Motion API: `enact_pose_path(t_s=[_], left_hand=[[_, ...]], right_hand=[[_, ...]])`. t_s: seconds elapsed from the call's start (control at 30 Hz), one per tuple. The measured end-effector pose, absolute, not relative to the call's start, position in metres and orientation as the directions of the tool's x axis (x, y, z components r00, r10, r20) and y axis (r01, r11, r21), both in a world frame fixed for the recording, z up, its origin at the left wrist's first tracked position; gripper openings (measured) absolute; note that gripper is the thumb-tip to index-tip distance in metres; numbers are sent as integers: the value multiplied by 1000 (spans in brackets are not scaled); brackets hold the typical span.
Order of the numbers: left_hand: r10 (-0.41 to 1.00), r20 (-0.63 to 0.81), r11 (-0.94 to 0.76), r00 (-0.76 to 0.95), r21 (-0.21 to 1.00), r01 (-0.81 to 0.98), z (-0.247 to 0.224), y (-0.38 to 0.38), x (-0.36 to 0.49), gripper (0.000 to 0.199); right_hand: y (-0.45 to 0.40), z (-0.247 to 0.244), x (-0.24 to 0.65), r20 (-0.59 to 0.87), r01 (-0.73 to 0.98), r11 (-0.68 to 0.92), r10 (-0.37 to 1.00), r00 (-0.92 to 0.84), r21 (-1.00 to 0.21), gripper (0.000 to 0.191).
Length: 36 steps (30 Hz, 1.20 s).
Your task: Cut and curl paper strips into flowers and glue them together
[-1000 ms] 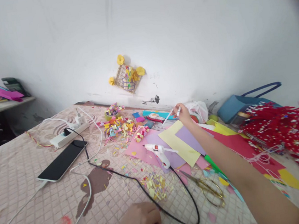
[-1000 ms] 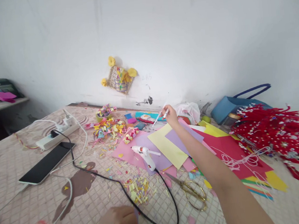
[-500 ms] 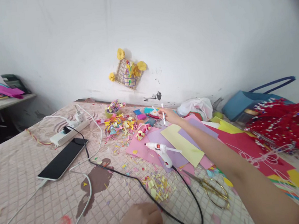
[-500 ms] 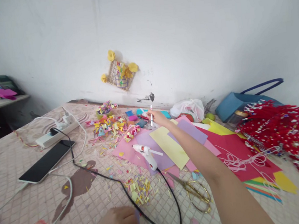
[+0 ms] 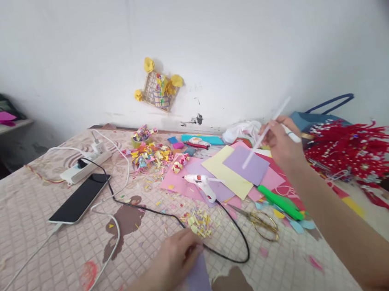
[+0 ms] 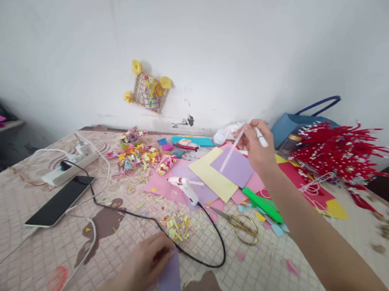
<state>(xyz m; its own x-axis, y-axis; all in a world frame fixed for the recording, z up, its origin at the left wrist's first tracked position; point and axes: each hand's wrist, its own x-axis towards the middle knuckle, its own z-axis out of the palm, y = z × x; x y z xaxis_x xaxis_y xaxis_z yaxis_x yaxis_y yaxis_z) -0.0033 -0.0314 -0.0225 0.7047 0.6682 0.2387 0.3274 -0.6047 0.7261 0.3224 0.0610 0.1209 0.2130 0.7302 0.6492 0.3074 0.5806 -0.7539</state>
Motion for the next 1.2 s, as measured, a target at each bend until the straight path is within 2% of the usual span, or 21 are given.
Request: enact_pose_path(t_s=[0.13, 0.23, 0.33, 0.43, 0.6, 0.77, 0.87, 1.0, 1.1, 1.13, 1.2], left_hand=[[733, 282, -543, 619, 791, 283, -14, -29, -1, 16], [779, 244, -455, 577, 854, 254, -2, -32, 5, 18], [768, 184, -326, 613, 937, 128, 8, -38, 13, 26], [729, 124, -149, 673, 989, -21, 14, -47, 17, 28], [722, 37, 45, 691, 994, -100, 15, -60, 8, 29], [762, -25, 174, 648, 970, -167, 9, -65, -2, 27], [781, -15, 166, 624, 969, -184, 3, -69, 0, 24], [799, 50, 37, 599, 991, -132, 2, -77, -3, 23], [860, 83, -51, 503, 996, -77, 2, -78, -16, 22], [888, 90, -73, 451, 996, -55, 1, -78, -22, 21], [928, 101, -103, 358, 995, -13, -3, -76, -33, 19]], right_hand=[[-5, 97, 276, 521, 210, 486, 837, 170, -848, 13], [-40, 74, 230, 331, 104, 330, 944, -13, -938, 17], [-59, 63, 198, 301, 87, 310, 949, -98, -947, 19], [-66, 59, 184, 315, 71, 322, 945, -92, -944, 19], [-85, 44, 180, 312, 6, 313, 950, -29, -950, 18], [-124, 10, 170, 150, 52, 153, 986, -67, -987, 18], [-140, -8, 157, 86, 21, 88, 992, -90, -996, 19], [-151, -23, 144, 97, 44, 98, 995, -16, -994, 15], [-160, -28, 150, 193, 245, 173, 979, 62, -954, 7], [-163, -30, 155, 242, 338, 212, 969, 49, -917, 8], [-170, -33, 163, 319, 503, 319, 943, -88, -804, 22]])
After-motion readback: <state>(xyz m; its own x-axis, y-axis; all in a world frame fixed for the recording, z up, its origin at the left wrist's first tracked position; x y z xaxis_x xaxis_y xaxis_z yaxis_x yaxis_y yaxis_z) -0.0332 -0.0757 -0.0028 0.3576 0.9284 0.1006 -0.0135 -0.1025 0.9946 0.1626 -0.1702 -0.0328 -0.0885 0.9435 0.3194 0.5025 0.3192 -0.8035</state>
